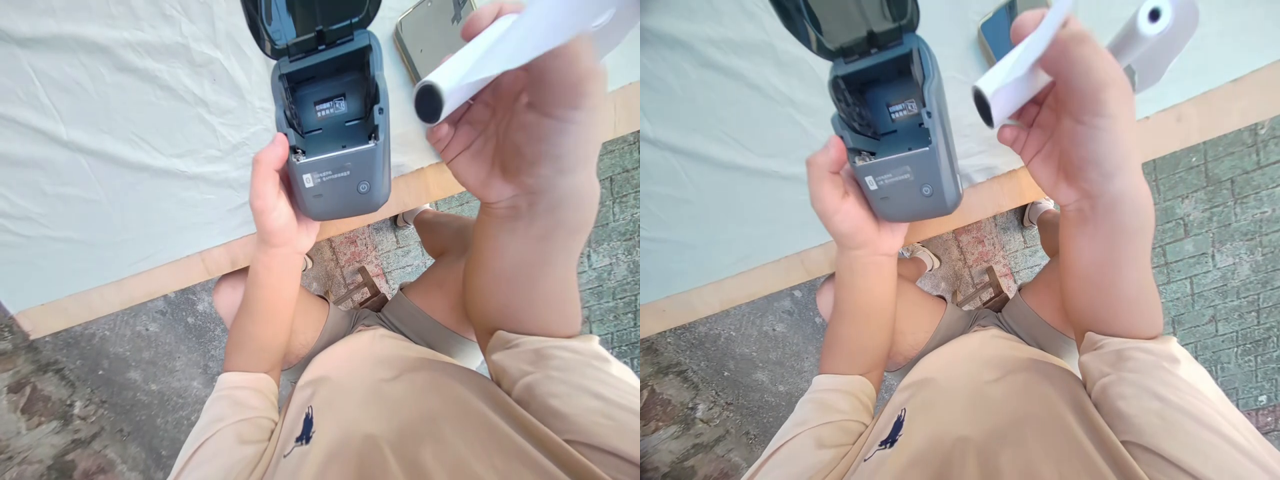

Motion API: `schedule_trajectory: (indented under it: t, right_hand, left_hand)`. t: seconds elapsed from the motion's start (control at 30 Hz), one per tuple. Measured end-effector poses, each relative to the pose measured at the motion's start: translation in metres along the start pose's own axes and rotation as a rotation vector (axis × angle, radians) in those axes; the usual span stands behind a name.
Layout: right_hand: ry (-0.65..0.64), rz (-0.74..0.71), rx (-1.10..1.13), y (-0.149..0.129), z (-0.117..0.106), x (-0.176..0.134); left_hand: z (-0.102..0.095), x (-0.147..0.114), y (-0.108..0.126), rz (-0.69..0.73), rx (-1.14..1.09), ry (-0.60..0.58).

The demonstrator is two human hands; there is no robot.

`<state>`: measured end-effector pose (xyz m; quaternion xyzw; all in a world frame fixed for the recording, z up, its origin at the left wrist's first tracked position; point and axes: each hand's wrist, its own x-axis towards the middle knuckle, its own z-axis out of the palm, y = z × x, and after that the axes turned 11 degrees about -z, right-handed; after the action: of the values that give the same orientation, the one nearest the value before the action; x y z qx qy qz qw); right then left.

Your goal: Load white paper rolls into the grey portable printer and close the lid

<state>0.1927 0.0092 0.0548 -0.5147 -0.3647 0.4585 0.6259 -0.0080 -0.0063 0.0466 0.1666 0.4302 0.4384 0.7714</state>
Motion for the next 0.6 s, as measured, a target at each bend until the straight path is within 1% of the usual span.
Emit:
schedule_trajectory:
  t: [0.03, 0.07, 0.13, 0.2, 0.27, 0.33, 0.4, 0.6]
  right_hand:
    - [0.032, -0.042, -0.042, 0.005, 0.004, -0.002]
    - [0.029, -0.099, -0.095, 0.009, 0.007, -0.004]
    - [-0.041, -0.275, -0.259, 0.015, 0.008, -0.008]
    - [-0.141, -0.464, -0.524, 0.018, 0.003, -0.009]
    - [-0.230, -0.588, -0.783, 0.020, -0.004, -0.008]
    - [-0.288, -0.626, -0.916, 0.022, -0.008, -0.004]
    - [-0.302, -0.628, -0.939, 0.022, -0.009, -0.001]
    - [-0.183, -0.661, -0.856, 0.022, 0.007, -0.002]
  left_hand:
    - [0.000, 0.000, 0.003, 0.013, 0.019, 0.012]
    - [0.000, 0.000, 0.005, 0.027, 0.032, 0.021]
    - [-0.001, 0.000, 0.009, 0.049, 0.033, 0.044]
    - [-0.002, 0.000, 0.012, 0.057, 0.028, 0.090]
    - [-0.003, 0.000, 0.015, 0.058, 0.038, 0.140]
    - [-0.003, -0.001, 0.016, 0.065, 0.057, 0.162]
    - [-0.003, -0.001, 0.017, 0.073, 0.069, 0.159]
    - [-0.002, -0.002, 0.017, 0.100, 0.072, 0.083]
